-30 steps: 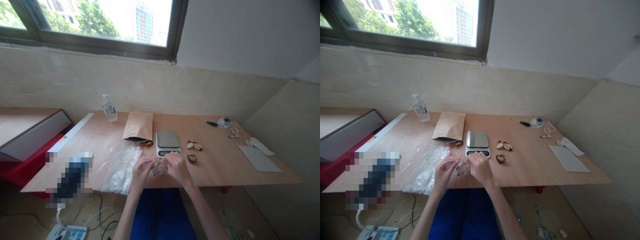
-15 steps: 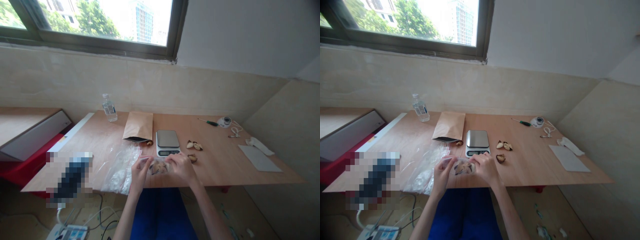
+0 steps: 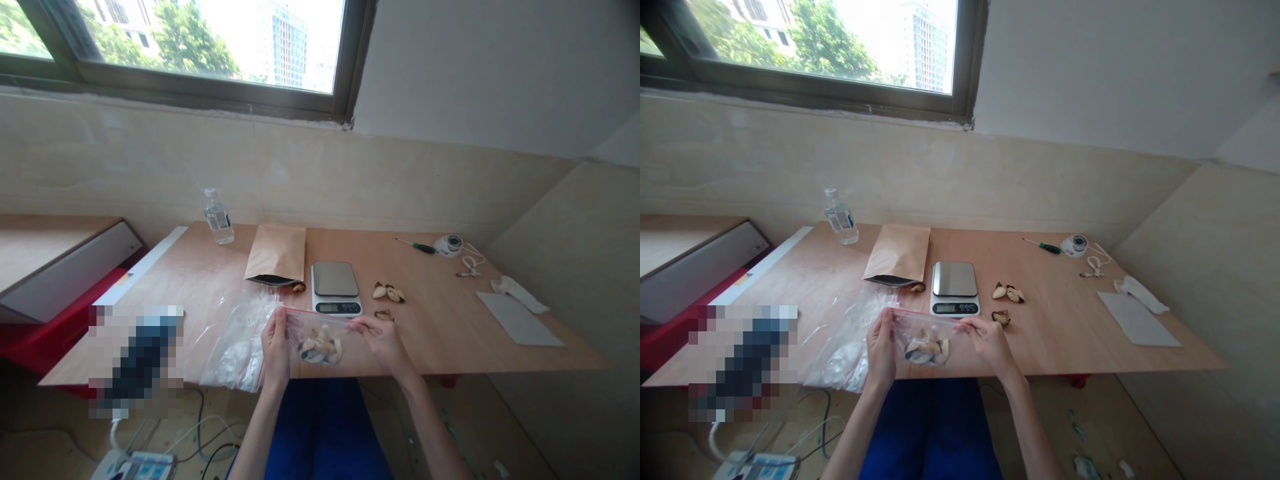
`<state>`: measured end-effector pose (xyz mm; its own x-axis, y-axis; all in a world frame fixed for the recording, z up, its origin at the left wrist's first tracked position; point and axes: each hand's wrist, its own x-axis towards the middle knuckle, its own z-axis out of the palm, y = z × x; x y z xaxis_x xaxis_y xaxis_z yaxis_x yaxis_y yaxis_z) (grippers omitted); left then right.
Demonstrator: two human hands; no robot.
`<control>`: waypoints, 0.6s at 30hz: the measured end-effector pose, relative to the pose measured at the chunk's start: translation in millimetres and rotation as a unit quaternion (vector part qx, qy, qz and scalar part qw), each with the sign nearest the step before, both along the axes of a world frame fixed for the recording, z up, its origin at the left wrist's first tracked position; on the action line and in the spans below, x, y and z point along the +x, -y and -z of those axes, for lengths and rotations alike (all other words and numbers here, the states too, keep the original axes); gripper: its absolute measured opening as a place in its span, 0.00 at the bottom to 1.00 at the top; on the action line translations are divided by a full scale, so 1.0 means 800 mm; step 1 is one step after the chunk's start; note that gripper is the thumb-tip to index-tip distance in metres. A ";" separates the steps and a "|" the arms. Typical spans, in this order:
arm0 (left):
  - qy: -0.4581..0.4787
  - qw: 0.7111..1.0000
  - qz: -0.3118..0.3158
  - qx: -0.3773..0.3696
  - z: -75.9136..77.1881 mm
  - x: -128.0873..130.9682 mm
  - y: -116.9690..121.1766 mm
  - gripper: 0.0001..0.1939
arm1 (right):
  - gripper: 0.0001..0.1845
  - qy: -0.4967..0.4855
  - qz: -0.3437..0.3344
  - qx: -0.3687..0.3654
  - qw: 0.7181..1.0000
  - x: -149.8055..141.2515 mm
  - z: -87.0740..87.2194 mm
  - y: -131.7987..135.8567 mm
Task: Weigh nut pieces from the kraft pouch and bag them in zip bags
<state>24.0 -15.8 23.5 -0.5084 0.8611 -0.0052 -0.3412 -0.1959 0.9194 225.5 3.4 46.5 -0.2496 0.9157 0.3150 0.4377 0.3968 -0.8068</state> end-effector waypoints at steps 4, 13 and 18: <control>0.043 0.999 -0.030 -0.017 0.002 0.009 -0.009 0.19 | 0.18 -0.076 0.007 -0.063 0.995 0.001 0.004 0.001; -0.013 0.998 0.019 -0.051 -0.001 0.017 -0.017 0.21 | 0.17 -0.231 -0.014 -0.242 0.942 -0.011 0.004 -0.002; -0.065 0.986 0.136 -0.072 0.003 0.000 -0.010 0.26 | 0.17 -0.278 0.114 -0.209 0.931 0.038 -0.008 -0.068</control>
<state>24.2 -7.6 21.2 -0.2624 0.9611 -0.0862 -0.2398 0.0216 0.9706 255.8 57.5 53.2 0.0608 0.9964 -0.0589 -0.0583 -0.0554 -0.9968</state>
